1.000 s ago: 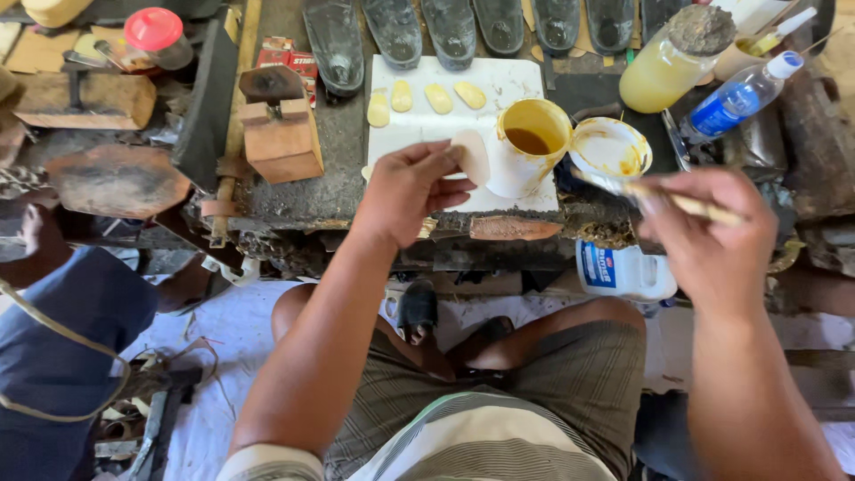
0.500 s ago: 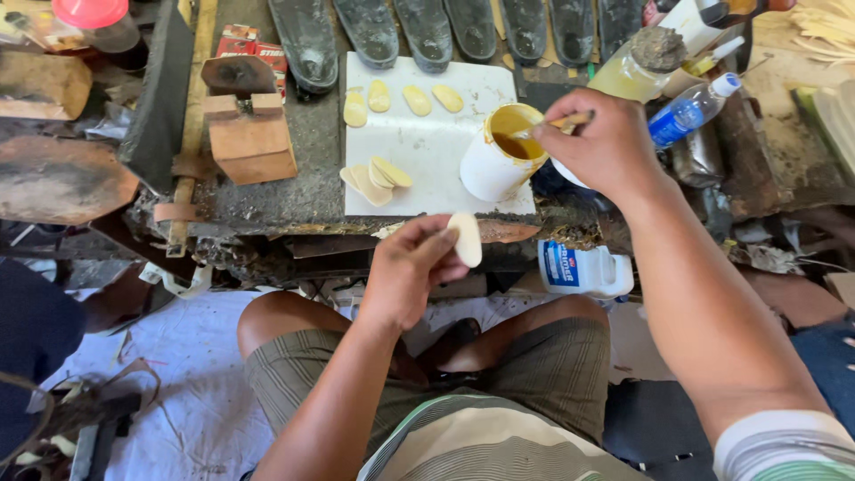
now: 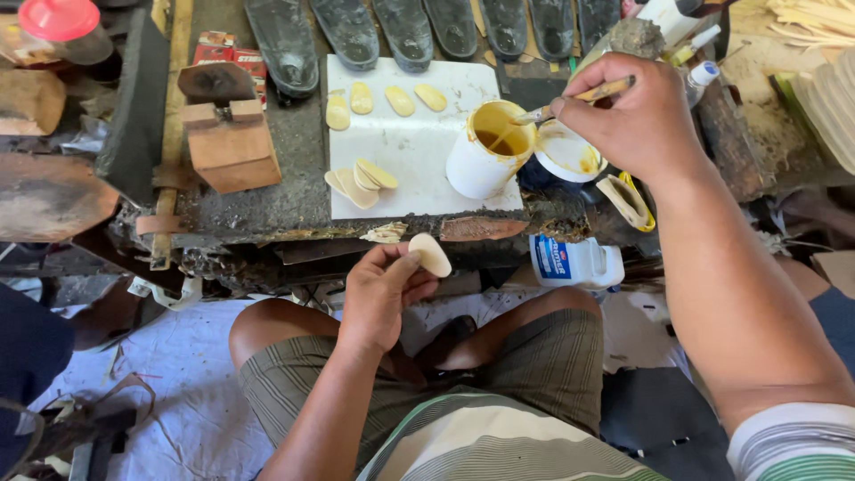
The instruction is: The person repeatedly picks up small, light-colored wooden pieces from a white board, applies a yellowish liquid with a brush, and places them back on the board. The process is repeated for several pieces in a cluttered workshop setting.
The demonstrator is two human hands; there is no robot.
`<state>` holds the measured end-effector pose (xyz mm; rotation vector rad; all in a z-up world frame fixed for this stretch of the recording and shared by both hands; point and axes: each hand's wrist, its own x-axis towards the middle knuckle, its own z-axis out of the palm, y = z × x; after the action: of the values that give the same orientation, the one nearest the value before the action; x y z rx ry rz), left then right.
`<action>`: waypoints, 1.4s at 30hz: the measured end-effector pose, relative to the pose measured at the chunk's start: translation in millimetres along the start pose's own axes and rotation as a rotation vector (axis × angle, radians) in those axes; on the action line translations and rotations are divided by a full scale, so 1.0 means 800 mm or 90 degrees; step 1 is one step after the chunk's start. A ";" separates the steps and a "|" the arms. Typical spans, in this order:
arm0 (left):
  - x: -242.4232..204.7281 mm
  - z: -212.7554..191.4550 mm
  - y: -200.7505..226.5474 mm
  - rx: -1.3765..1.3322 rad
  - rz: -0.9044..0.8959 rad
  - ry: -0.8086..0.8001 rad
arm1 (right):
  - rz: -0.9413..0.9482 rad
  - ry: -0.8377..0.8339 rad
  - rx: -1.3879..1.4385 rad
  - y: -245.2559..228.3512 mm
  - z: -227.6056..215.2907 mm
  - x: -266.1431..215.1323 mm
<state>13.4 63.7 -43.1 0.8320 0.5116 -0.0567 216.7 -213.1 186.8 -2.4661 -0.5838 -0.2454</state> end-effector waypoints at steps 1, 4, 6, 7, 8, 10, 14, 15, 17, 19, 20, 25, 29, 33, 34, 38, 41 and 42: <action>0.001 0.008 0.001 -0.006 0.009 -0.004 | -0.037 0.016 -0.005 0.008 -0.002 -0.008; 0.003 0.034 0.008 0.003 0.007 -0.003 | 0.047 -0.054 -0.049 -0.013 -0.008 -0.040; 0.001 0.046 0.007 0.007 0.015 -0.009 | 0.091 -0.129 -0.019 -0.029 -0.024 -0.068; 0.001 0.051 0.007 0.010 0.027 -0.022 | 0.131 -0.197 0.009 -0.038 -0.031 -0.081; -0.001 0.050 0.000 0.008 0.024 -0.011 | 0.131 -0.207 0.013 -0.033 -0.026 -0.094; 0.001 0.053 -0.010 -0.020 0.017 -0.065 | -0.107 -0.200 0.142 -0.023 -0.021 -0.120; -0.020 0.067 -0.003 -0.010 -0.014 -0.087 | -0.170 -0.159 0.174 -0.055 0.008 -0.142; -0.019 0.067 -0.007 -0.034 -0.014 -0.094 | -0.208 -0.150 0.146 -0.053 0.014 -0.143; -0.020 0.065 -0.006 -0.059 -0.013 -0.095 | -0.249 -0.145 0.121 -0.047 0.018 -0.149; -0.023 0.063 0.002 -0.069 -0.017 -0.074 | -0.298 -0.161 0.102 -0.036 0.014 -0.158; -0.021 0.059 0.001 -0.071 -0.016 -0.068 | -0.300 -0.165 0.106 -0.037 0.007 -0.162; -0.022 0.065 0.000 -0.047 -0.009 -0.083 | -0.372 -0.145 0.115 -0.039 -0.016 -0.160; -0.035 0.083 0.007 -0.009 0.003 -0.108 | -0.356 -0.089 0.038 -0.045 -0.003 -0.156; -0.030 0.069 0.005 -0.038 0.024 -0.074 | -0.363 -0.215 0.099 -0.054 -0.006 -0.165; -0.028 0.067 0.004 -0.024 0.019 -0.070 | -0.338 -0.232 0.112 -0.059 -0.012 -0.170; -0.034 0.080 0.004 -0.016 0.005 -0.088 | -0.371 -0.127 0.045 -0.050 -0.007 -0.167; -0.031 0.081 0.004 -0.018 0.007 -0.066 | -0.404 -0.162 0.072 -0.054 0.003 -0.165; -0.025 0.076 -0.001 -0.024 0.019 -0.062 | -0.392 -0.171 0.058 -0.060 -0.002 -0.167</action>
<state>21.2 16.5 -0.2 0.7965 0.4078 -0.0598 75.8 -226.0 172.2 -2.1815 -1.4322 -0.1182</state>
